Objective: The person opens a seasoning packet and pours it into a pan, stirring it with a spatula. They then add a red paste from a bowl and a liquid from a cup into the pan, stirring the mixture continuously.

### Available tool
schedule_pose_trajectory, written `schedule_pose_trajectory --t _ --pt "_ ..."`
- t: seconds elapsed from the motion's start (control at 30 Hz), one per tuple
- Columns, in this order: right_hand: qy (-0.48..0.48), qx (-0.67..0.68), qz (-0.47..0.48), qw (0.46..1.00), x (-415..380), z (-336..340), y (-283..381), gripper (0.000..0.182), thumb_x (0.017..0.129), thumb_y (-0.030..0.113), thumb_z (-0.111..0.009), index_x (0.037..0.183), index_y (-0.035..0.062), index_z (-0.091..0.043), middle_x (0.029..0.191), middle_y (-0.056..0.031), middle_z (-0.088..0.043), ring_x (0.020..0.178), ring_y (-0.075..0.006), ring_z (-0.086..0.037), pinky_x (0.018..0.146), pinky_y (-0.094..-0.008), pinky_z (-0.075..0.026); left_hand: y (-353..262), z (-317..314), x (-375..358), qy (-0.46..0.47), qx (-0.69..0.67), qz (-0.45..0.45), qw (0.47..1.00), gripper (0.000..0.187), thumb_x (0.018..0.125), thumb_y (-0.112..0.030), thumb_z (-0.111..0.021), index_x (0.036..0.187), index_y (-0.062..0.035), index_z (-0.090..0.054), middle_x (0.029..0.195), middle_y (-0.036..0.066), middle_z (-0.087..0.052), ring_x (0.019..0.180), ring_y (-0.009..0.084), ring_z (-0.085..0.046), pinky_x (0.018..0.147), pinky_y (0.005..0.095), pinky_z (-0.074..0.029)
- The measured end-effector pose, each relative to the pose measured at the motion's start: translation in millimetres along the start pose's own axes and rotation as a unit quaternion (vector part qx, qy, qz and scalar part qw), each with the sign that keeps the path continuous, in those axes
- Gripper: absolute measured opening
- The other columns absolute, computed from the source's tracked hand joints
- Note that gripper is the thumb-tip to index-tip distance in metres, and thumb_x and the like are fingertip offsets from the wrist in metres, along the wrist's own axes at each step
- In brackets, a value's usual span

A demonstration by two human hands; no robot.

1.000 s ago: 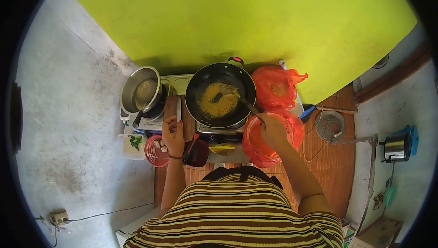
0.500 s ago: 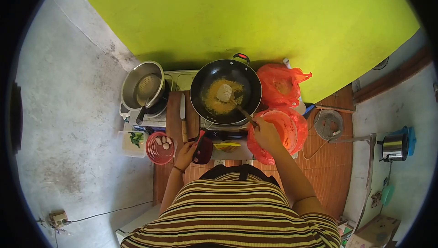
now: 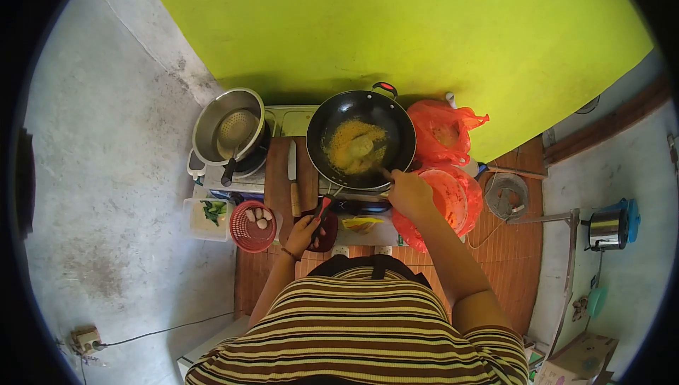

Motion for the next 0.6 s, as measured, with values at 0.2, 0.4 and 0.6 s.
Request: schedule_pose_trajectory --t 0.2,0.4,0.6 --pt "-0.017 0.044 0.084 0.995 16 5 14 0.017 0.076 0.013 -0.055 0.084 0.0037 -0.067 0.084 -0.0209 -0.065 0.082 -0.0376 -0.064 0.075 -0.0473 -0.05 1 -2 4 -0.003 -0.006 -0.007 1.0 0.026 0.095 -0.027 -0.051 0.103 -0.0027 -0.052 0.076 0.005 -0.063 0.047 0.012 -0.058 0.039 0.0214 -0.043" --pt "0.013 -0.027 0.002 1.0 37 4 15 0.022 0.076 0.014 -0.055 0.091 0.0038 -0.069 0.087 -0.0196 -0.066 0.086 -0.0364 -0.063 0.079 -0.0432 -0.05 -11 -6 5 0.013 -0.004 -0.003 1.0 0.029 0.095 -0.029 -0.052 0.104 -0.002 -0.052 0.077 0.006 -0.063 0.046 0.0125 -0.057 0.039 0.0216 -0.042" --pt "0.052 -0.072 0.02 0.996 22 32 24 0.02 0.075 0.014 -0.057 0.088 0.0034 -0.068 0.087 -0.0204 -0.065 0.086 -0.0367 -0.063 0.078 -0.0432 -0.051 -5 -4 10 0.008 0.04 -0.025 0.999 0.026 0.095 -0.029 -0.052 0.101 -0.004 -0.054 0.067 0.004 -0.06 0.041 0.0112 -0.051 0.037 0.0235 -0.037"
Point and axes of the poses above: each hand's wrist, its own x-axis towards the middle knuckle, its own z-axis out of the back of the hand, y = z × x, the point moved 3 cm from there along x, towards the middle knuckle
